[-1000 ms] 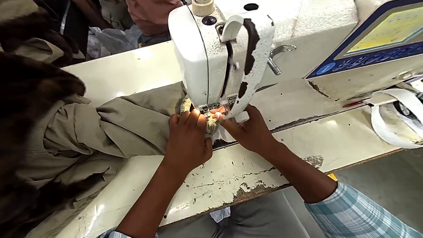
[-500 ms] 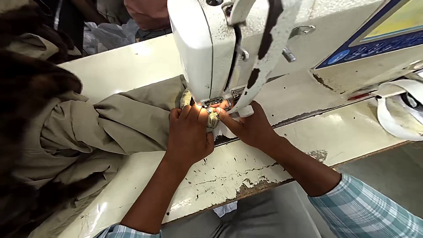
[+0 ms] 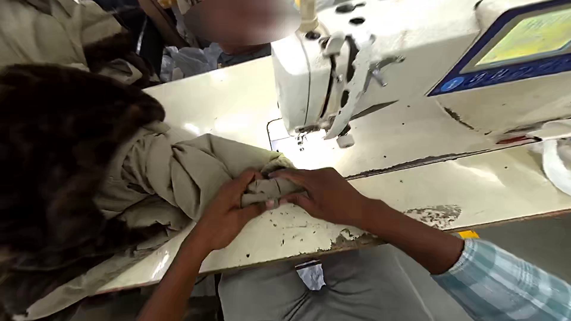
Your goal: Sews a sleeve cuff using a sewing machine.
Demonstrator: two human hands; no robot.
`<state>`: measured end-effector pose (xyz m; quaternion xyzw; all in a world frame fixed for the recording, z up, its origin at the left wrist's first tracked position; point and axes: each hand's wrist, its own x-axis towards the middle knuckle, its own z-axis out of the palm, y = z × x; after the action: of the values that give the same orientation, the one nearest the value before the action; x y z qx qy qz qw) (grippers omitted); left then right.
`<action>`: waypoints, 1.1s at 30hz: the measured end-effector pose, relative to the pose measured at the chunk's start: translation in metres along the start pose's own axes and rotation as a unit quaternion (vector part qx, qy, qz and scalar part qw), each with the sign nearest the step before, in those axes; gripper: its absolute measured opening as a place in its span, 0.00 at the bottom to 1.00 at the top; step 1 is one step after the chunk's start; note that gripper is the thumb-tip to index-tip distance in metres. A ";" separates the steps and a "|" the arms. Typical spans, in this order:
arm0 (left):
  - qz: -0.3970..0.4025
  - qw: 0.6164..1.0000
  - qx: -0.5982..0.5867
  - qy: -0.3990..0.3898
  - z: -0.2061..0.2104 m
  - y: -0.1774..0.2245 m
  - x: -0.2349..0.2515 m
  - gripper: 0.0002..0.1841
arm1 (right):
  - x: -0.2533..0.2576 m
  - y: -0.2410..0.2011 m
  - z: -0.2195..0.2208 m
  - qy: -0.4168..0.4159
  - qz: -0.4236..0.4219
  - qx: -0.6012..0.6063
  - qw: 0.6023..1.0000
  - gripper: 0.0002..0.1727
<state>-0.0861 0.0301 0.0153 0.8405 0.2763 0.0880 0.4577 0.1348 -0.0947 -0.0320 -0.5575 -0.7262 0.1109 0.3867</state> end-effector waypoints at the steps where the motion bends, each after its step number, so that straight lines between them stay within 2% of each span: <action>1: -0.025 0.998 -0.051 -0.007 -0.002 0.002 -0.003 0.16 | 0.007 0.001 0.002 -0.032 0.028 0.048 0.998 0.21; 4: -0.073 0.984 -0.160 -0.006 -0.013 0.004 0.002 0.11 | 0.026 0.010 -0.010 -0.125 0.117 0.237 0.956 0.15; 7: -0.117 0.971 -0.208 -0.018 -0.019 0.013 0.011 0.12 | 0.029 0.012 -0.015 -0.116 0.165 0.335 0.920 0.15; 15: -0.123 0.963 -0.240 -0.020 -0.022 0.007 0.016 0.17 | 0.032 0.011 -0.010 -0.095 0.193 0.350 0.912 0.15; 23: -0.101 0.964 -0.244 -0.026 -0.021 0.003 0.016 0.14 | 0.031 0.013 -0.010 -0.097 0.186 0.326 0.922 0.18; 25: -0.094 0.964 -0.246 -0.025 -0.020 0.002 0.016 0.14 | 0.031 0.013 -0.012 -0.105 0.181 0.342 0.916 0.17; 28: -0.091 0.962 -0.256 -0.025 -0.019 0.001 0.015 0.13 | 0.029 0.008 -0.013 -0.108 0.175 0.372 0.905 0.09; 31: -0.079 0.962 -0.259 -0.031 -0.018 -0.001 0.014 0.12 | 0.028 0.005 -0.010 -0.102 0.169 0.346 0.917 0.13; 33: -0.070 0.962 -0.260 -0.038 -0.018 -0.002 0.014 0.12 | 0.030 0.004 -0.009 -0.102 0.180 0.331 0.921 0.12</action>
<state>-0.0822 0.0519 0.0222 0.6740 0.2840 0.0923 0.6757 0.1416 -0.0692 -0.0151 -0.5046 -0.5707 0.4690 0.4470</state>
